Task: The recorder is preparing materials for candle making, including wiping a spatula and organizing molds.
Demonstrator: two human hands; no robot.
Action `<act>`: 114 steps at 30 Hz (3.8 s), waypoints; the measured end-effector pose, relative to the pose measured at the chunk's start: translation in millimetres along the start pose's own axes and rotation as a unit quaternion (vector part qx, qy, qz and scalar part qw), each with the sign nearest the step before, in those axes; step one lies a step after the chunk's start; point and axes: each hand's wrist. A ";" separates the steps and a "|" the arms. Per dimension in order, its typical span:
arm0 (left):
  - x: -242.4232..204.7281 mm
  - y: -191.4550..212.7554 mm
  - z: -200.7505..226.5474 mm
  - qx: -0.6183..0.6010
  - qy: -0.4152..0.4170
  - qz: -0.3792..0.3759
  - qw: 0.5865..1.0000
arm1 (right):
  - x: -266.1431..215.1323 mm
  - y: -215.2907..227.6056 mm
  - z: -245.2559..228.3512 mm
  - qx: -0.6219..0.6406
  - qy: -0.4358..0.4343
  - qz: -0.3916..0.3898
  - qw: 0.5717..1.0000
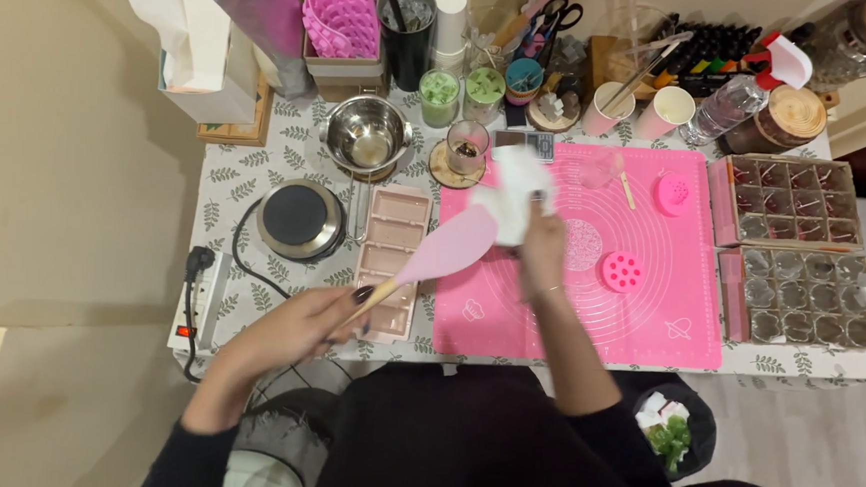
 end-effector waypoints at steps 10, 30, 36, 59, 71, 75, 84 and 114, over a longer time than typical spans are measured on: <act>25.6 -51.7 -18.1 -0.327 0.029 -0.067 0.942 | -74.6 -30.5 -17.9 0.281 -0.200 -0.247 0.906; 18.7 -115.3 -25.5 -0.395 0.161 -0.242 0.872 | -11.4 183.9 -26.5 0.428 -0.012 0.004 0.904; -21.4 -92.3 -57.7 -0.427 0.095 0.136 0.889 | 30.0 292.8 -56.8 0.209 0.117 0.067 0.969; 35.8 -258.3 -37.2 -0.302 -0.096 0.295 0.901 | -110.3 158.7 3.7 -0.285 0.352 -0.342 0.824; -33.3 -197.9 -73.5 -0.428 -0.092 0.547 0.713 | -55.5 47.7 158.7 -0.147 -0.262 -0.414 0.859; -28.4 -167.1 -101.5 -0.366 0.025 0.543 0.755 | -57.0 13.8 179.1 -0.182 -0.243 -0.325 0.896; -25.8 -86.7 -99.3 -0.278 0.026 0.514 0.811 | -75.9 -28.4 114.7 -0.465 0.322 -0.237 0.790; -14.5 10.5 -103.6 -0.240 0.008 0.456 0.857 | -44.8 -115.9 147.0 -0.566 0.354 -0.110 0.736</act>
Point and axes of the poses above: each hand's wrist, its own x-axis towards the middle knuckle, its own y-axis out of the back of the hand, z = x × y, and after that the axes turned 3 degrees about -y, right-handed
